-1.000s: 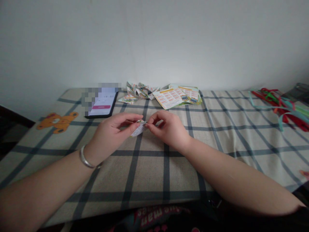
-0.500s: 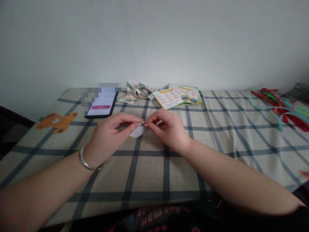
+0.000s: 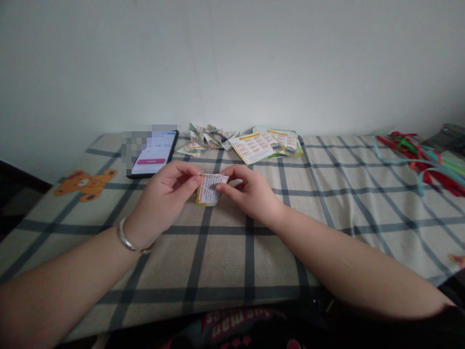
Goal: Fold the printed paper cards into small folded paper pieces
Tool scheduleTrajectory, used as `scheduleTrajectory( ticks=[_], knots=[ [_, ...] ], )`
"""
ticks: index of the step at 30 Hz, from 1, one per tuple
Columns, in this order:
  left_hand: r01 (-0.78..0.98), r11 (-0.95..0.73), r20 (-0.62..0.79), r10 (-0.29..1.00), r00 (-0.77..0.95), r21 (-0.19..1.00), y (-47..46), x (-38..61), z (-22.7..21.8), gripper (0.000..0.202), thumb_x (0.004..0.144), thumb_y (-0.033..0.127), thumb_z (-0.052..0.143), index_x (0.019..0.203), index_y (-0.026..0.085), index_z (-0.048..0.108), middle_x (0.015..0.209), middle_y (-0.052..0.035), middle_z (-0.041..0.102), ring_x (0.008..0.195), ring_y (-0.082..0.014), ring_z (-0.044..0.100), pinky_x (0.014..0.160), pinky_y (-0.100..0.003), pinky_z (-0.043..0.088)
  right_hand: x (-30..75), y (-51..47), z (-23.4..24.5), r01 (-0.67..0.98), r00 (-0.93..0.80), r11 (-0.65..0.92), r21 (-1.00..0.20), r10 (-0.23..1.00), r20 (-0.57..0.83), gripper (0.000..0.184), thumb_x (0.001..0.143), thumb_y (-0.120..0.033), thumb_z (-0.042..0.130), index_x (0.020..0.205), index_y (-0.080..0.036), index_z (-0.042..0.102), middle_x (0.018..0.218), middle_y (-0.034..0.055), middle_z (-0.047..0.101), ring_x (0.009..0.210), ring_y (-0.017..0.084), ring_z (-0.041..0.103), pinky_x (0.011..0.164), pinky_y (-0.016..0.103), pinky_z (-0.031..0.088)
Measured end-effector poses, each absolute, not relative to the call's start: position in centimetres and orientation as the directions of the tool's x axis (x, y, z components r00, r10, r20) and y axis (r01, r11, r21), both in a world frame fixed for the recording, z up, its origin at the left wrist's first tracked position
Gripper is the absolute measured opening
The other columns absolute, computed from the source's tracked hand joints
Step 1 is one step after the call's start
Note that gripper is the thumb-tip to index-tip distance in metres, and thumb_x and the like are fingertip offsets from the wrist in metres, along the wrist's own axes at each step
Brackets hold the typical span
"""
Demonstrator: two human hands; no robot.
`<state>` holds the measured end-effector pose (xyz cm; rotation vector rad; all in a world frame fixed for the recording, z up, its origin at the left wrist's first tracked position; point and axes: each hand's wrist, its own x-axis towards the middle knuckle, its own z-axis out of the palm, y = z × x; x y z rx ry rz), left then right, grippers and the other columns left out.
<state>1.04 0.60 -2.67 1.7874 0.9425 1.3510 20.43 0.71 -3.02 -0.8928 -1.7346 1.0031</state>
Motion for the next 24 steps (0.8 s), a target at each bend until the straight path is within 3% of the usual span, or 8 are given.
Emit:
scheduleTrajectory(
  ticks=[3, 7, 16, 24],
  knots=[
    [0.13, -0.481, 0.446, 0.866, 0.226, 0.867, 0.65, 1.12, -2.66, 0.006, 0.084, 0.023, 0.06, 0.084, 0.018, 0.055, 0.081, 0.0003, 0.063, 0.072, -0.0108, 0.062, 0.063, -0.02, 0.053, 20.4, 1.03, -3.18, 0.003, -0.257, 0.351, -0.936, 0.905, 0.338, 0.022, 0.08, -0.038, 0.073, 0.086, -0.021, 0.061, 0.081, -0.0014, 0.064, 0.073, 0.011, 0.061, 0.068, 0.026, 0.053],
    [0.176, -0.497, 0.44, 0.852, 0.283, 0.849, 0.53, 1.27, -2.54, 0.005, 0.083, 0.019, 0.058, 0.082, 0.018, 0.054, 0.078, 0.0007, 0.063, 0.068, -0.0105, 0.061, 0.06, -0.02, 0.052, 20.56, 1.14, -3.05, -0.05, -0.202, 0.362, -0.931, 0.909, 0.364, 0.024, 0.077, -0.04, 0.075, 0.083, -0.021, 0.063, 0.079, -0.0021, 0.066, 0.07, 0.01, 0.06, 0.065, 0.023, 0.052],
    [0.268, -0.52, 0.421, 0.837, 0.349, 0.811, 0.29, 0.96, -2.4, 0.007, 0.084, 0.019, 0.061, 0.09, 0.018, 0.061, 0.083, 0.0, 0.065, 0.073, -0.0107, 0.061, 0.066, -0.021, 0.05, 21.01, 0.97, -3.13, 0.083, -0.166, 0.465, -0.881, 0.878, 0.448, 0.015, 0.082, -0.034, 0.071, 0.091, -0.023, 0.069, 0.086, -0.001, 0.071, 0.073, 0.01, 0.062, 0.065, 0.022, 0.05],
    [0.232, -0.37, 0.325, 0.922, 0.21, 0.9, 0.65, 0.78, -2.26, 0.008, 0.082, 0.021, 0.06, 0.077, 0.018, 0.054, 0.071, 0.0022, 0.062, 0.064, -0.0106, 0.062, 0.061, -0.022, 0.049, 21.38, 0.72, -2.81, 0.111, -0.231, 0.508, -0.854, 0.849, 0.475, 0.031, 0.095, -0.047, 0.051, 0.112, -0.025, 0.064, 0.101, 0.0023, 0.071, 0.091, 0.014, 0.065, 0.079, 0.029, 0.053]
  ],
)
